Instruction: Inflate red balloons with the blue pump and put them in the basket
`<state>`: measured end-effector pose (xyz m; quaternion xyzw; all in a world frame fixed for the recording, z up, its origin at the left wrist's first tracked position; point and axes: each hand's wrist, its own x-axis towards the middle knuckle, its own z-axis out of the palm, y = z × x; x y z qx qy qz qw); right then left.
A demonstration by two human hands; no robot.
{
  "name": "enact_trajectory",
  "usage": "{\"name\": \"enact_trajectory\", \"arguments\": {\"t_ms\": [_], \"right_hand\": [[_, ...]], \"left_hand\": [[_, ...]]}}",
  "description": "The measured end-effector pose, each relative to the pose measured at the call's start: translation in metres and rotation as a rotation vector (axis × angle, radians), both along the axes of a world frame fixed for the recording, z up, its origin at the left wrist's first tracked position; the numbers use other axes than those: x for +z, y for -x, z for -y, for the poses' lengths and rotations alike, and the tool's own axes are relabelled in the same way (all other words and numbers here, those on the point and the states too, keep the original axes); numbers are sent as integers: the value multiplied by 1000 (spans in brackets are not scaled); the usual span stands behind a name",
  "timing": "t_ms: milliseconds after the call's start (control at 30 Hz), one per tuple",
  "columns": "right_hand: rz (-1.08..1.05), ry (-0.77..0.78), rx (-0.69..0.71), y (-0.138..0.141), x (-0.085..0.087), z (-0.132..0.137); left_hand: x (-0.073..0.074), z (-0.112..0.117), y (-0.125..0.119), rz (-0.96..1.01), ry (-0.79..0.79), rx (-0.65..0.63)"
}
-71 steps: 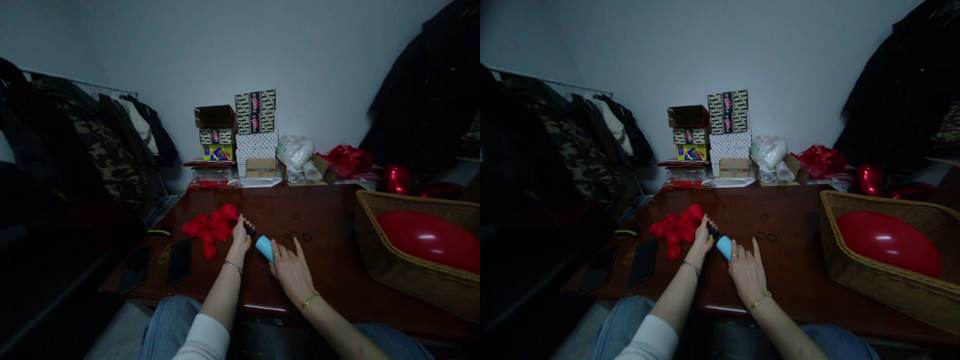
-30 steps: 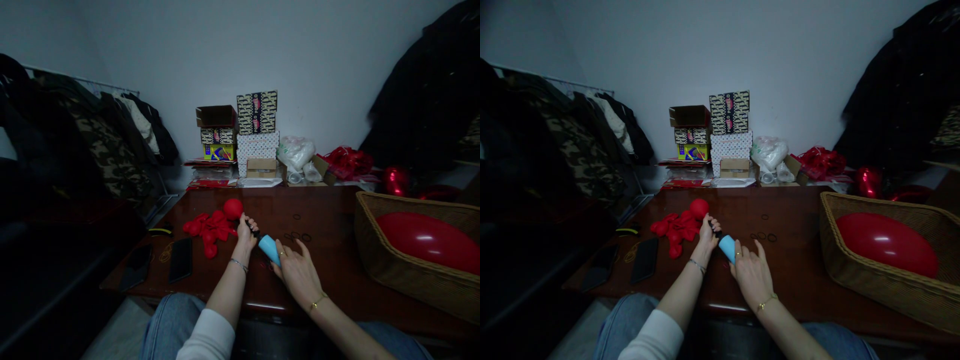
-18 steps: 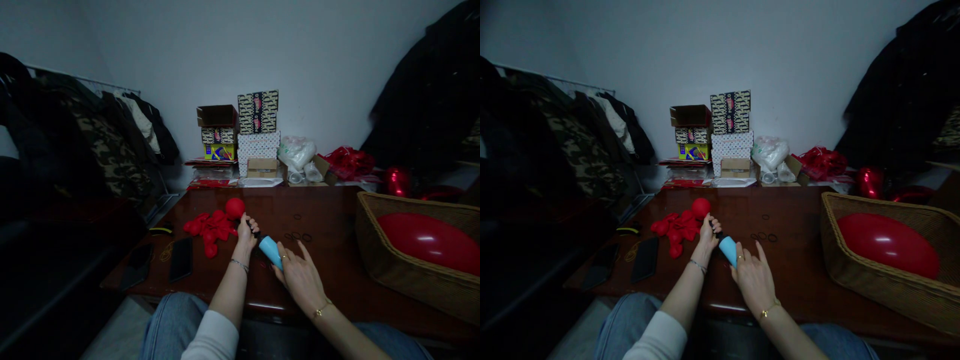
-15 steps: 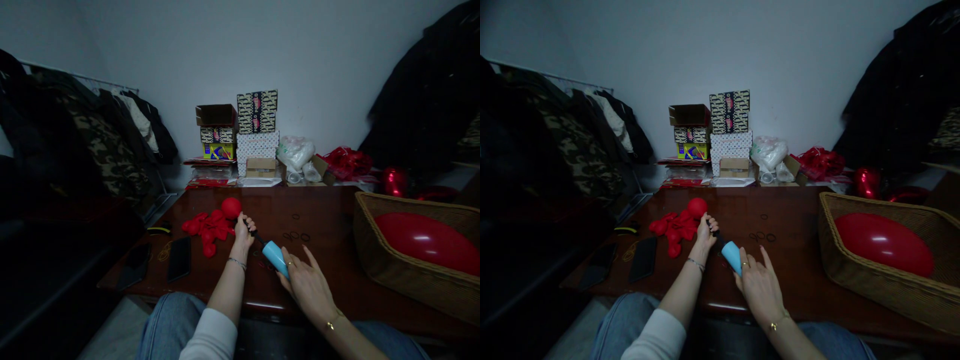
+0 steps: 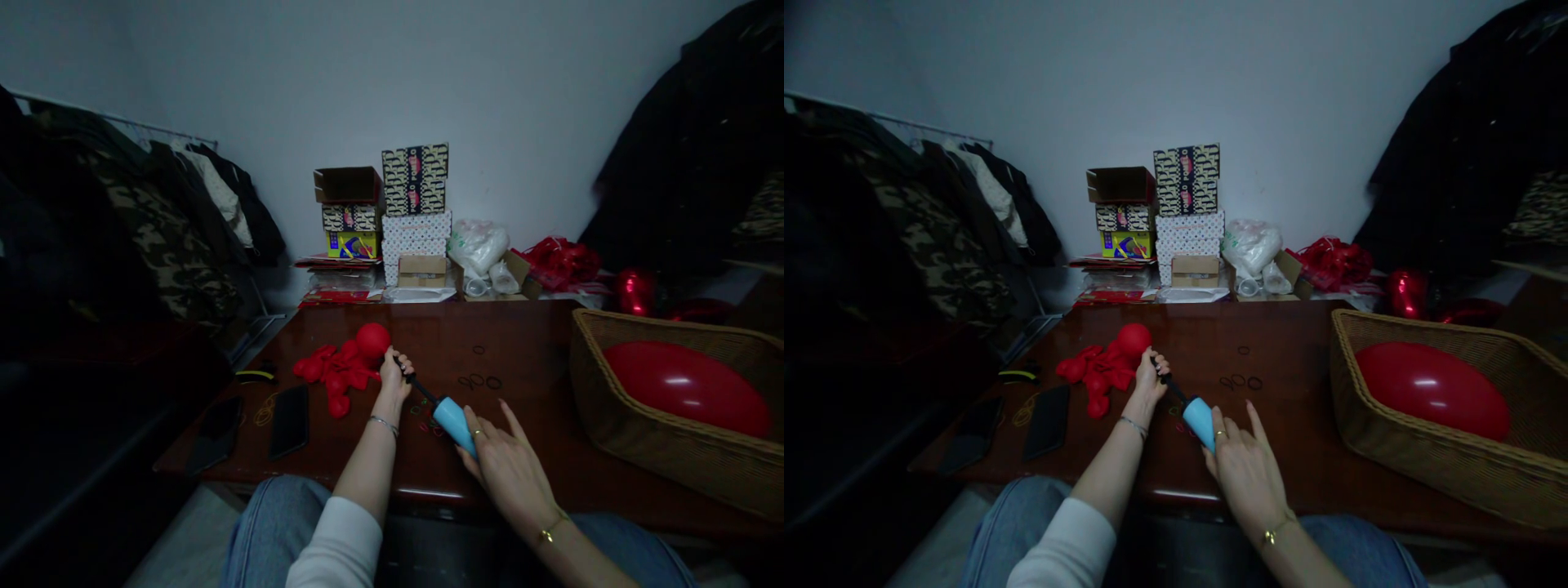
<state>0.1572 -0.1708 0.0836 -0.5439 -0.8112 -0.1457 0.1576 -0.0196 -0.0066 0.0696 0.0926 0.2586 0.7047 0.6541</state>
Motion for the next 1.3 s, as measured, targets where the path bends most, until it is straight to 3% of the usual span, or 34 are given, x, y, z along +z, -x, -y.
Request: {"name": "enact_trajectory", "arguments": {"t_ms": [200,367,633,933,1100,1300], "right_hand": [[26,11,-54,28,1,-26],[-6,14,-63,39,-2,-35],[-66,-5,-4,18,-9,-12],[-132,-48,71,-20,-16,20],[-93,9,12,-16,-11,16],[-18,57,-31,8,3,-9]], "left_hand": [[-4,3,-17,-148,60,-12],[-5,2,-17,-233,71,4],[-7,-5,-3,-198,92,4],[4,-17,11,-167,88,16],[4,-11,4,-145,113,47],[2,-2,-9,-153,101,4]]}}
